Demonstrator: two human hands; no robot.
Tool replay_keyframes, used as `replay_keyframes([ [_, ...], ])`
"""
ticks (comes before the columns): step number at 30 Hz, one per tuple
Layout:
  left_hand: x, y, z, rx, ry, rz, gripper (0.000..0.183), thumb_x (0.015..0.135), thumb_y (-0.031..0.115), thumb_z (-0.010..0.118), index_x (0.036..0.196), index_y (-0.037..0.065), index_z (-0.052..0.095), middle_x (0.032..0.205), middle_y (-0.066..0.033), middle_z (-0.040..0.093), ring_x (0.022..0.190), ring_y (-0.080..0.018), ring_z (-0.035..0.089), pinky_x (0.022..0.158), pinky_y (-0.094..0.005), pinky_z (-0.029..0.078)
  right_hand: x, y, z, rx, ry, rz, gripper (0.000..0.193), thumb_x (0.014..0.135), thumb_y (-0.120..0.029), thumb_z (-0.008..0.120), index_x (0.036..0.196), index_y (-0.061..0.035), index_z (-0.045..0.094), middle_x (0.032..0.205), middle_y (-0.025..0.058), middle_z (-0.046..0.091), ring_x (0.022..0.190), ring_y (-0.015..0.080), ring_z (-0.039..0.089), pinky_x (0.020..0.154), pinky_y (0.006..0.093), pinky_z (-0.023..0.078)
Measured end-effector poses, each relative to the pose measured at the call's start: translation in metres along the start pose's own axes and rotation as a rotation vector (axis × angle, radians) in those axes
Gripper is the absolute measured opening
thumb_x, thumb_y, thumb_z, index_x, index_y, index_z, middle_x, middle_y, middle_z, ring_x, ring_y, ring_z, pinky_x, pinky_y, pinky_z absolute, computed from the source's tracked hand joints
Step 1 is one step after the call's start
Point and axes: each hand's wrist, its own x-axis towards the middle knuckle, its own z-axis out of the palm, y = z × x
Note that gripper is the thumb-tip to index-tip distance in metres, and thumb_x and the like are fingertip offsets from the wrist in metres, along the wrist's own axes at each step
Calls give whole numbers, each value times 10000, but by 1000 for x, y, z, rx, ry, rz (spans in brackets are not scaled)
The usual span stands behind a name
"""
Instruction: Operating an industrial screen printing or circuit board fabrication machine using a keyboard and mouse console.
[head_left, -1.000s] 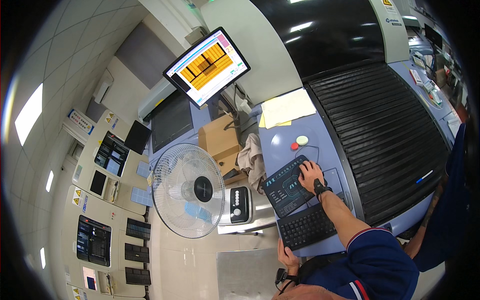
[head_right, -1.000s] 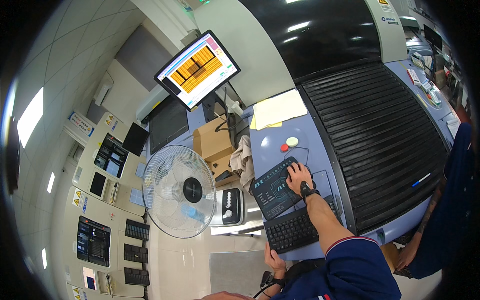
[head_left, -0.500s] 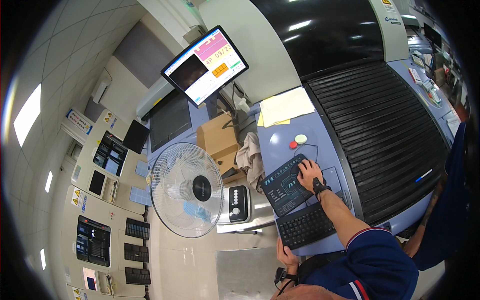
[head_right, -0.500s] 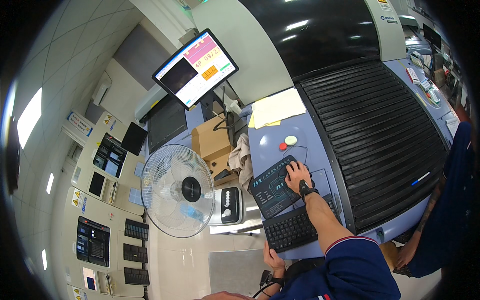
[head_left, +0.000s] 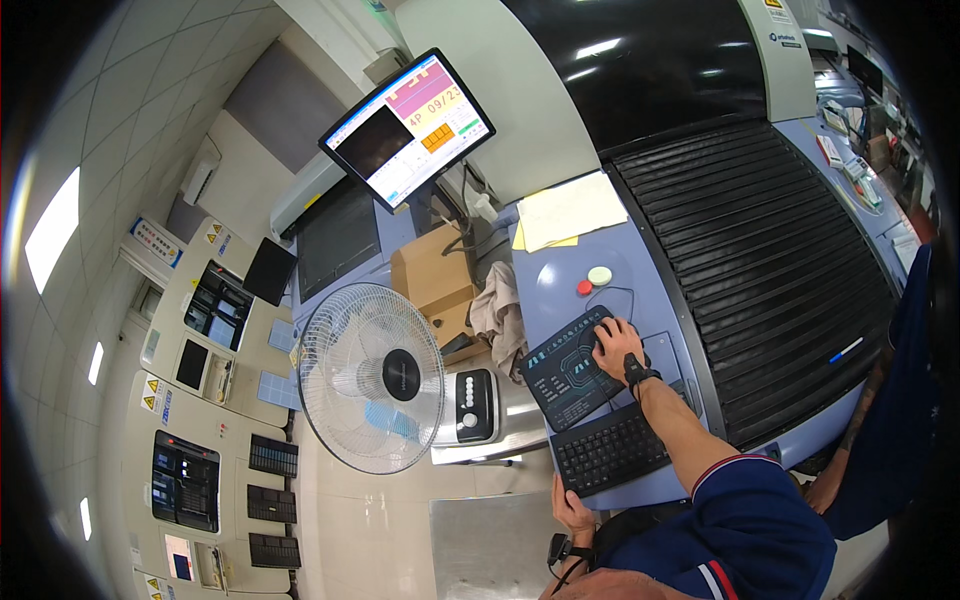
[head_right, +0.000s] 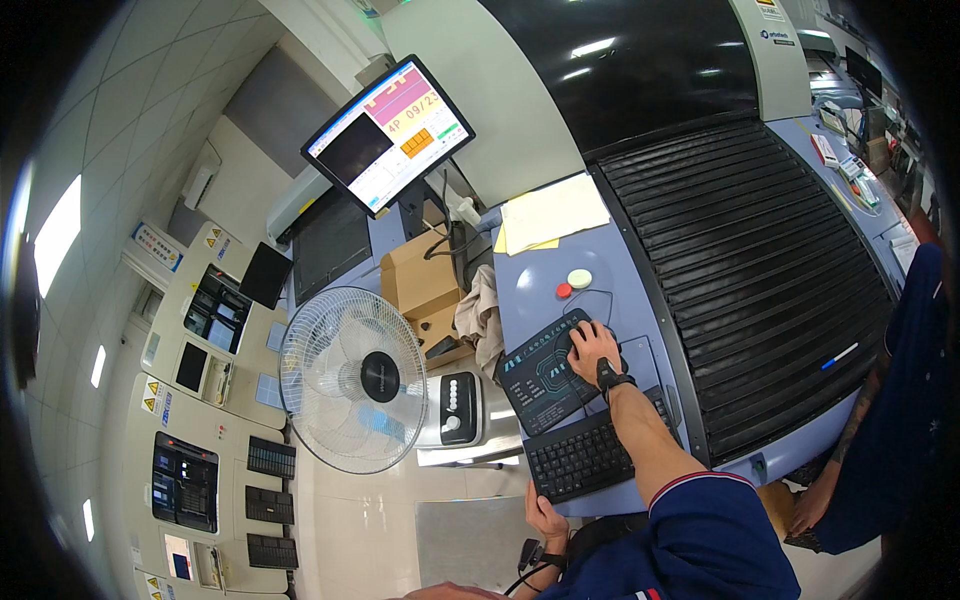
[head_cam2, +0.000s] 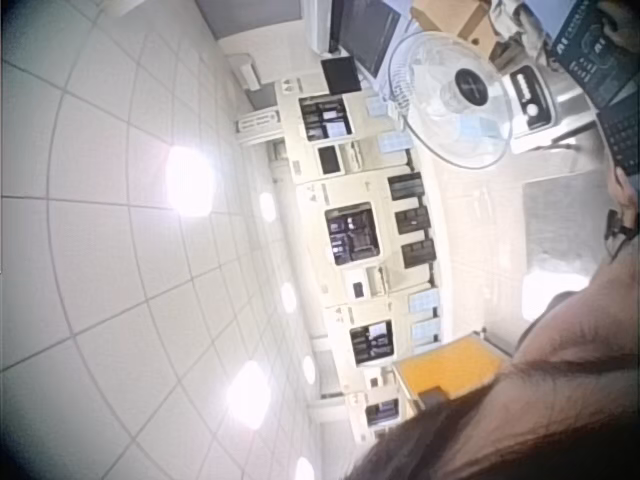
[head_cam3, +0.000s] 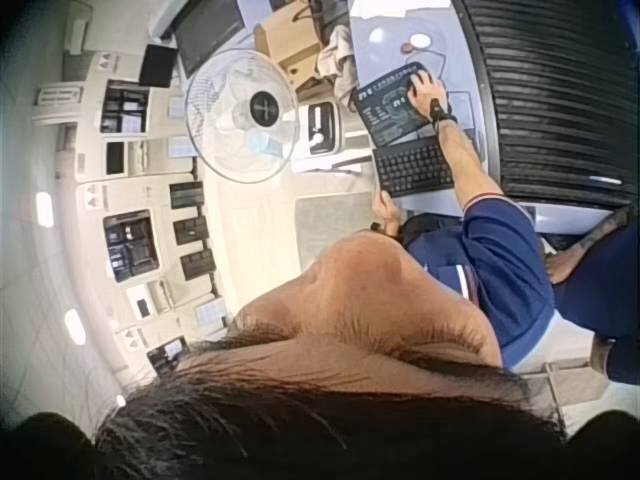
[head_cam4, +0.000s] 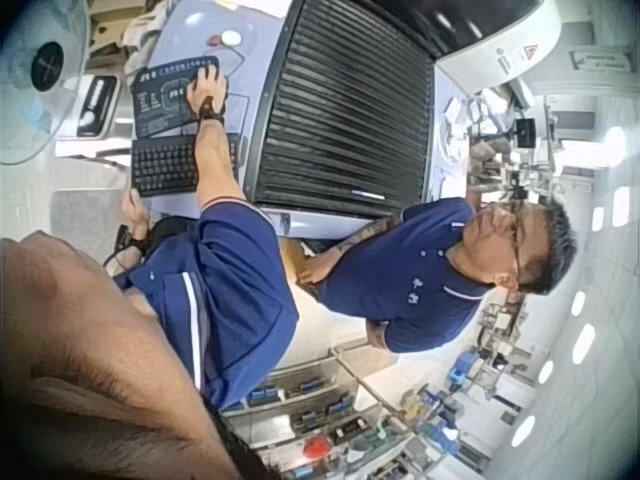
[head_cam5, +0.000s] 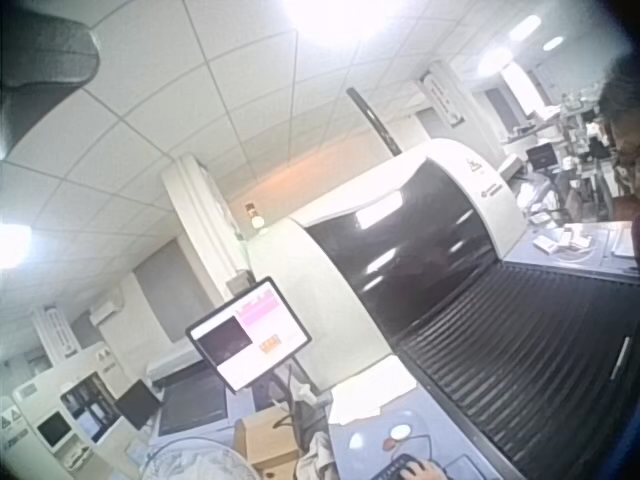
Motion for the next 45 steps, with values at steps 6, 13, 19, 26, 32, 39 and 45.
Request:
replay_keyframes([
  [6, 0, 2, -1, 17, 3, 7, 548, 1018, 295, 456, 1346, -116, 609, 1374, -333, 611, 1270, -479, 597, 1114, -480, 437, -1, 0, 1, 2, 16, -15, 358, 782, -142, 705, 1128, -58, 674, 1221, 141, 619, 1150, 363, 584, 963, 482, 514],
  [13, 0, 5, 0, 28, 11, 27, 552, 1037, 308, 434, 1327, -125, 616, 1354, -327, 626, 1256, -468, 609, 1104, -475, 440, -1, 1, 0, 1, 21, -12, 372, 777, -138, 705, 1136, -55, 656, 1217, 143, 615, 1156, 365, 581, 963, 486, 513],
  [19, 1, 4, 1, -9, -33, -4, 565, 1047, 312, 388, 1344, -114, 610, 1368, -310, 622, 1274, -469, 590, 1117, -493, 419, 0, 5, 1, 29, 25, -7, 376, 782, -169, 701, 1140, -70, 641, 1244, 135, 608, 1175, 365, 573, 987, 495, 502],
  [26, 0, 3, 0, -47, -9, -24, 564, 1053, 309, 370, 1364, -100, 604, 1377, -295, 621, 1277, -455, 583, 1122, -494, 408, 2, -1, 3, 16, -5, -14, 397, 788, -176, 715, 1166, -74, 653, 1262, 128, 589, 1198, 365, 566, 1007, 490, 498],
  [32, -1, 1, -1, -26, -25, -14, 596, 1069, 342, 354, 1349, -124, 599, 1381, -309, 612, 1286, -467, 574, 1131, -498, 401, -1, 0, 1, 0, 2, -15, 386, 802, -169, 713, 1167, -67, 646, 1273, 140, 579, 1203, 367, 562, 1001, 486, 495],
  [39, 0, 6, -3, -29, -47, -18, 609, 1078, 349, 346, 1347, -141, 588, 1381, -322, 604, 1294, -476, 563, 1138, -505, 392, 0, -2, -2, -6, 5, -7, 381, 802, -154, 715, 1166, -64, 644, 1249, 130, 586, 1190, 363, 571, 996, 484, 499],
  [45, 1, 7, -2, -40, -43, -36, 609, 1082, 348, 340, 1352, -140, 583, 1390, -321, 598, 1299, -474, 558, 1143, -506, 385, 1, 0, -1, 7, -10, -4, 357, 813, -164, 708, 1151, -75, 631, 1256, 137, 585, 1211, 376, 564, 998, 476, 501],
])
